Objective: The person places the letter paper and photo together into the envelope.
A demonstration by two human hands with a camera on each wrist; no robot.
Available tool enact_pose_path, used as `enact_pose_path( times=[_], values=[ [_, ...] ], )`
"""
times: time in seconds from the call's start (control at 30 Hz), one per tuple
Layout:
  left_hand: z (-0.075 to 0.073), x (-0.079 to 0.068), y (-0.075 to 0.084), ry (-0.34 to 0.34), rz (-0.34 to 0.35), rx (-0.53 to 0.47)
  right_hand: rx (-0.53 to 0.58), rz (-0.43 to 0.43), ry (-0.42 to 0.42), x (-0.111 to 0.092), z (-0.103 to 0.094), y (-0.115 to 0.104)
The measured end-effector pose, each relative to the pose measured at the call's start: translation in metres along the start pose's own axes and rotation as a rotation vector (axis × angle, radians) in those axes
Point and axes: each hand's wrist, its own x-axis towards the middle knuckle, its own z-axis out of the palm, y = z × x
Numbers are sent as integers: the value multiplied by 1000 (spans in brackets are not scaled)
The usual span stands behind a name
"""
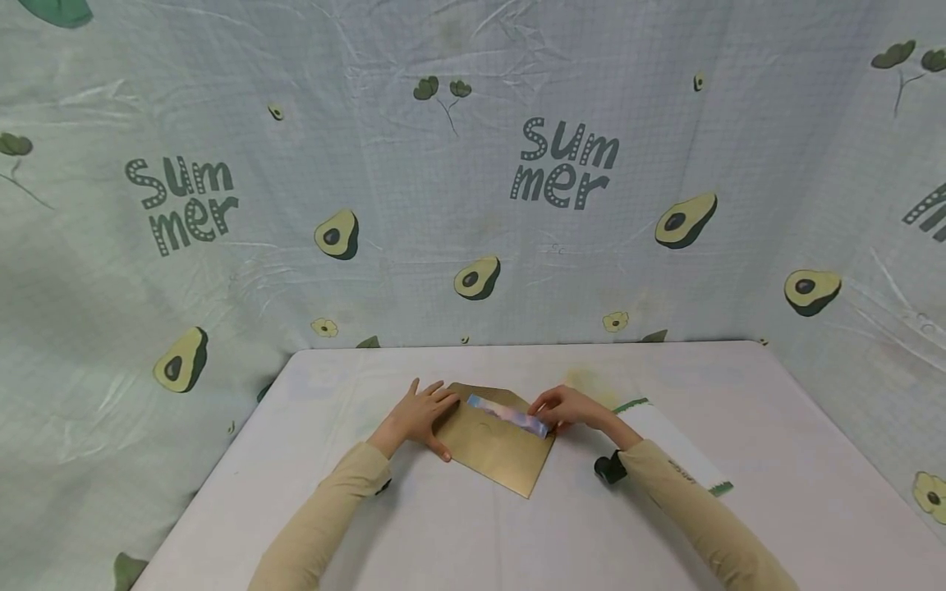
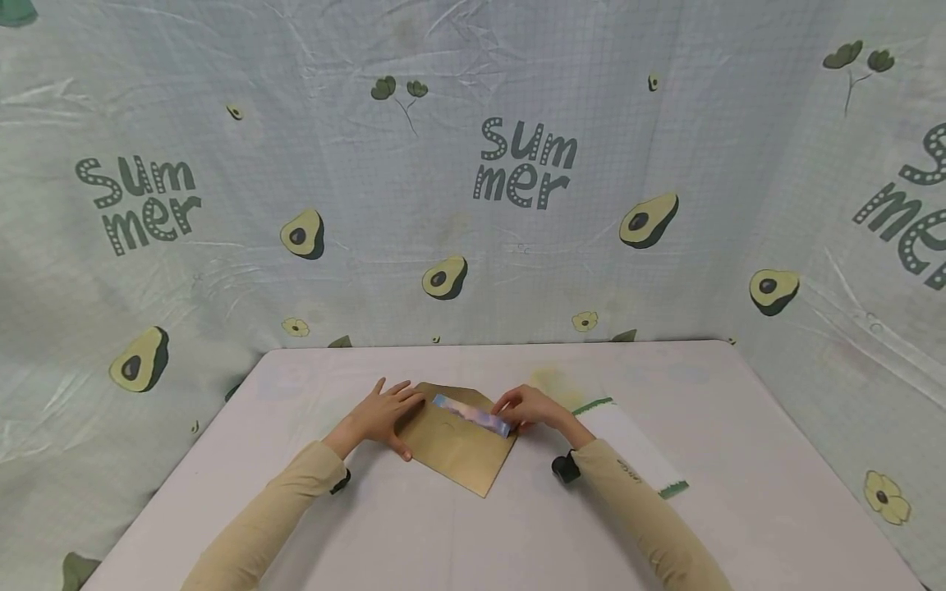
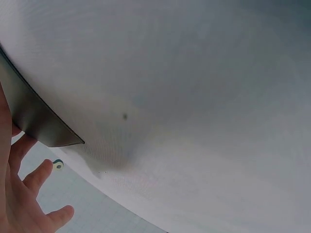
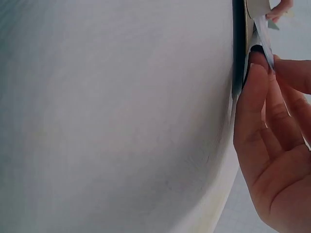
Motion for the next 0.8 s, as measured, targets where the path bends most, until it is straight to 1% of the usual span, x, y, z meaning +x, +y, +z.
enact_pose_path(
  times=[0.33,0.57,0.7,0.8],
  values=[
    [2,0,-1,23,5,-1,-33,-54,-51,-2,5,-7],
    [2,1,-1,35,7,-5,-32,-60,-108,0,5,-7],
    [2,1,-1,30,5,-9,-30,-58,-118,1,7,-8],
    [1,1,-1,24,3,-6,-48,-55,-114,1,8,-8]
  ],
)
